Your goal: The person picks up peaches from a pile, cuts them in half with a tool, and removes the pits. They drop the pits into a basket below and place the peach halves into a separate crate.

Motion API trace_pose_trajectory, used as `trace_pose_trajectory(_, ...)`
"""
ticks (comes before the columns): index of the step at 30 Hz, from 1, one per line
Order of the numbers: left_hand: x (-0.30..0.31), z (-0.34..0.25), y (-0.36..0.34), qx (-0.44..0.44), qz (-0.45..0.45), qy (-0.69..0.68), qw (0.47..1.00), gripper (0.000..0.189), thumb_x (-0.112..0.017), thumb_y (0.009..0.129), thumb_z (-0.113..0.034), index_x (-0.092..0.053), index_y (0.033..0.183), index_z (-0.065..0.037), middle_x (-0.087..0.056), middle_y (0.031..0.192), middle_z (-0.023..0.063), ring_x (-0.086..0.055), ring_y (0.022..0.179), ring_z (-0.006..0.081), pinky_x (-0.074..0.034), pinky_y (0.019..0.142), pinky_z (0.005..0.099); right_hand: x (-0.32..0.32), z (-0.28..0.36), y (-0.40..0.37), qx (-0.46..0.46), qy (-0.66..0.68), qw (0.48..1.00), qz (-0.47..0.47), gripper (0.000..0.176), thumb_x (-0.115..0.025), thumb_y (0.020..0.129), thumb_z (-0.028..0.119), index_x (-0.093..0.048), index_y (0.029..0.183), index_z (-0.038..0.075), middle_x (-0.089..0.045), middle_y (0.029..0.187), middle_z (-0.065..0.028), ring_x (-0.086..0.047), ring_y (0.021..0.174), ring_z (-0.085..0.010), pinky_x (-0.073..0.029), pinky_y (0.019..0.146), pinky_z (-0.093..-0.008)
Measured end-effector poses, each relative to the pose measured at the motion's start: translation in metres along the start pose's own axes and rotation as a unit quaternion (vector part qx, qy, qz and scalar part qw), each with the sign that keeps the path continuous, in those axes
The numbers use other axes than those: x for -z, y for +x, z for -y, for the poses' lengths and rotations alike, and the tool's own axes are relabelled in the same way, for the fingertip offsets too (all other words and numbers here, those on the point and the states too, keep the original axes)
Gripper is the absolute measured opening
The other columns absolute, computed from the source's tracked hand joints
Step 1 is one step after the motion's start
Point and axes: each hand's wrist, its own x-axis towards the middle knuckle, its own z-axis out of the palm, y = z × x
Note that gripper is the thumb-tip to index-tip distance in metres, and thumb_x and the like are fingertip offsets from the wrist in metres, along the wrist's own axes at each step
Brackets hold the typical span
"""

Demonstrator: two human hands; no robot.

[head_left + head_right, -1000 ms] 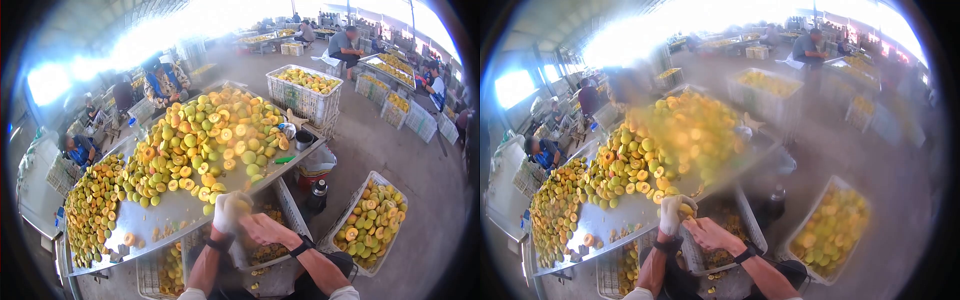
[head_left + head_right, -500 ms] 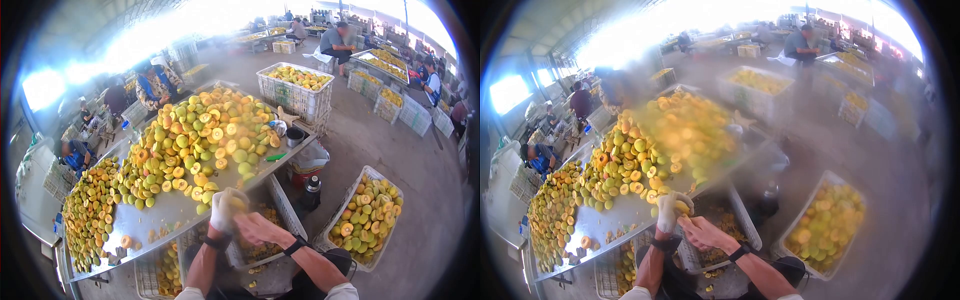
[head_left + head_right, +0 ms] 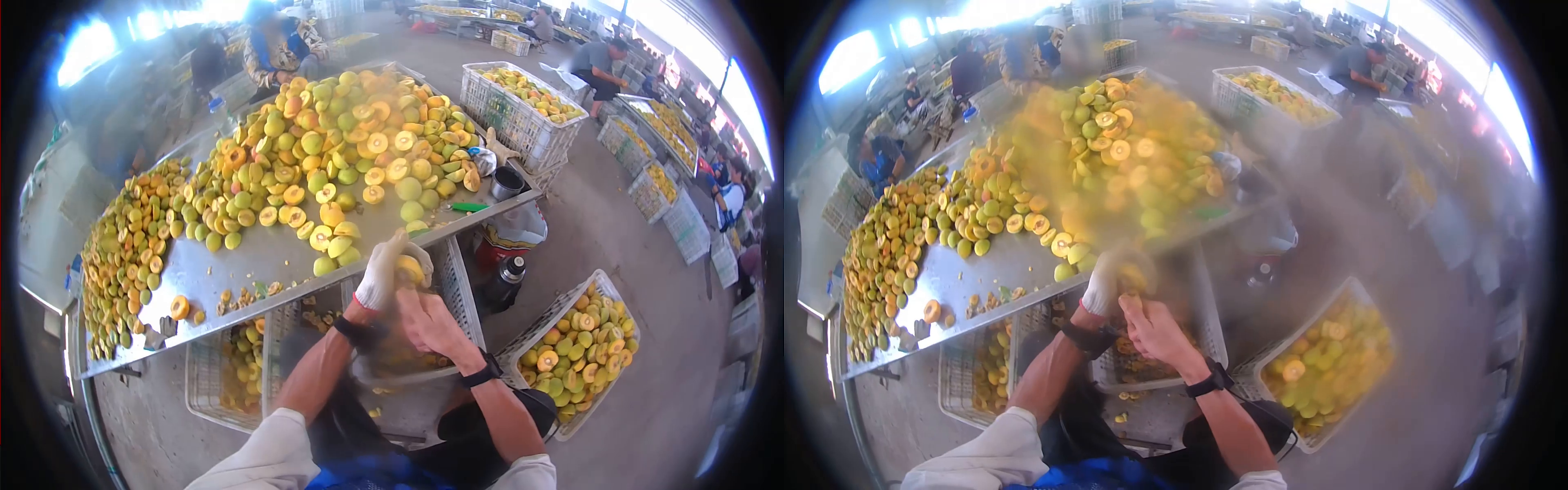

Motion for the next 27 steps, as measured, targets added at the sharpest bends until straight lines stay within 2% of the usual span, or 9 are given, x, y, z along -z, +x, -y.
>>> trace_pose_trajectory(2,-0.003,-0.002,0.002,-0.014,-0.014,-0.020,1.000,0.068,-0.038,0.108,-0.046,-0.070,0.075,0.003,-0.066,0.068,0.0123,-0.064,0.064,0.0214,-0.052,0.064,0.0312,0.001,-0.003,0.008,0.005,-0.014,1.000,-0.016,0.042,-0.052,0.109,0.044,-0.049,0.083,0.011,-0.046,0.060,0.0013,-0.041,0.044,-0.0113,-0.033,0.040,-0.0285)
trace_pose_trajectory(6,-0.012,-0.001,0.008,-0.001,-0.083,-0.056,0.995,0.065,-0.037,0.108,-0.041,-0.069,0.075,0.005,-0.066,0.068,0.0136,-0.065,0.064,0.0232,-0.053,0.065,0.0331,-0.005,-0.025,0.031,0.216,-0.185,0.952,-0.116,0.048,-0.050,0.110,0.044,-0.056,0.084,0.005,-0.050,0.060,0.0015,-0.048,0.047,-0.0074,-0.038,0.043,-0.0269)
trace_pose_trajectory(10,-0.014,0.002,0.008,0.004,-0.089,-0.181,0.979,0.039,-0.045,0.107,-0.032,-0.067,0.099,-0.001,-0.071,0.082,0.0097,-0.066,0.068,0.0170,-0.051,0.059,0.0265,-0.009,-0.034,0.036,0.279,-0.274,0.901,-0.185,0.049,-0.050,0.110,0.042,-0.062,0.093,-0.002,-0.056,0.061,-0.0053,-0.057,0.052,-0.0139,-0.047,0.049,-0.0320)
trace_pose_trajectory(11,-0.015,0.004,0.010,0.024,-0.114,-0.145,0.983,0.062,-0.037,0.107,-0.040,-0.070,0.078,0.003,-0.069,0.074,0.0153,-0.065,0.066,0.0240,-0.054,0.073,0.0350,-0.009,-0.036,0.037,0.288,-0.287,0.892,-0.198,0.049,-0.051,0.110,0.041,-0.062,0.094,-0.003,-0.057,0.061,-0.0066,-0.058,0.052,-0.0151,-0.047,0.050,-0.0335)
trace_pose_trajectory(14,-0.013,0.012,0.010,0.031,-0.142,-0.160,0.976,0.059,-0.038,0.108,-0.042,-0.071,0.089,0.002,-0.070,0.076,0.0154,-0.065,0.063,0.0245,-0.054,0.065,0.0349,-0.011,-0.041,0.037,0.317,-0.323,0.865,-0.215,0.042,-0.056,0.107,0.037,-0.060,0.098,-0.004,-0.061,0.065,-0.0199,-0.064,0.058,-0.0359,-0.050,0.055,-0.0437)
trace_pose_trajectory(16,0.003,0.018,0.019,0.082,-0.161,-0.223,0.958,0.058,-0.039,0.108,-0.046,-0.071,0.096,0.001,-0.071,0.077,0.0144,-0.065,0.062,0.0240,-0.053,0.058,0.0341,-0.015,-0.052,0.038,0.368,-0.373,0.823,-0.221,0.037,-0.059,0.106,0.034,-0.059,0.099,-0.003,-0.063,0.069,-0.0251,-0.065,0.064,-0.0457,-0.050,0.057,-0.0470)
trace_pose_trajectory(20,0.009,0.007,0.022,0.088,-0.197,-0.260,0.941,0.059,-0.041,0.108,-0.052,-0.071,0.105,-0.001,-0.072,0.081,0.0122,-0.066,0.060,0.0220,-0.051,0.047,0.0315,-0.031,-0.035,0.022,0.337,-0.328,0.844,-0.257,0.032,-0.062,0.104,0.030,-0.058,0.099,-0.001,-0.063,0.075,-0.0289,-0.062,0.075,-0.0526,-0.049,0.060,-0.0517)
trace_pose_trajectory(24,0.020,-0.013,0.006,0.020,-0.193,-0.147,0.970,0.057,-0.043,0.109,-0.051,-0.072,0.106,-0.002,-0.073,0.084,0.0101,-0.067,0.063,0.0175,-0.052,0.051,0.0282,-0.014,-0.019,0.012,0.292,-0.313,0.850,-0.308,0.033,-0.060,0.105,0.031,-0.058,0.099,-0.001,-0.063,0.075,-0.0273,-0.063,0.077,-0.0515,-0.048,0.062,-0.0515)
trace_pose_trajectory(27,0.028,-0.062,-0.023,-0.016,-0.220,0.046,0.974,0.055,-0.043,0.109,-0.048,-0.074,0.105,-0.003,-0.072,0.083,0.0056,-0.064,0.065,0.0113,-0.049,0.053,0.0250,-0.005,-0.011,0.002,0.295,-0.298,0.850,-0.317,0.035,-0.059,0.106,0.032,-0.058,0.099,-0.002,-0.063,0.075,-0.0273,-0.062,0.077,-0.0512,-0.048,0.063,-0.0516)
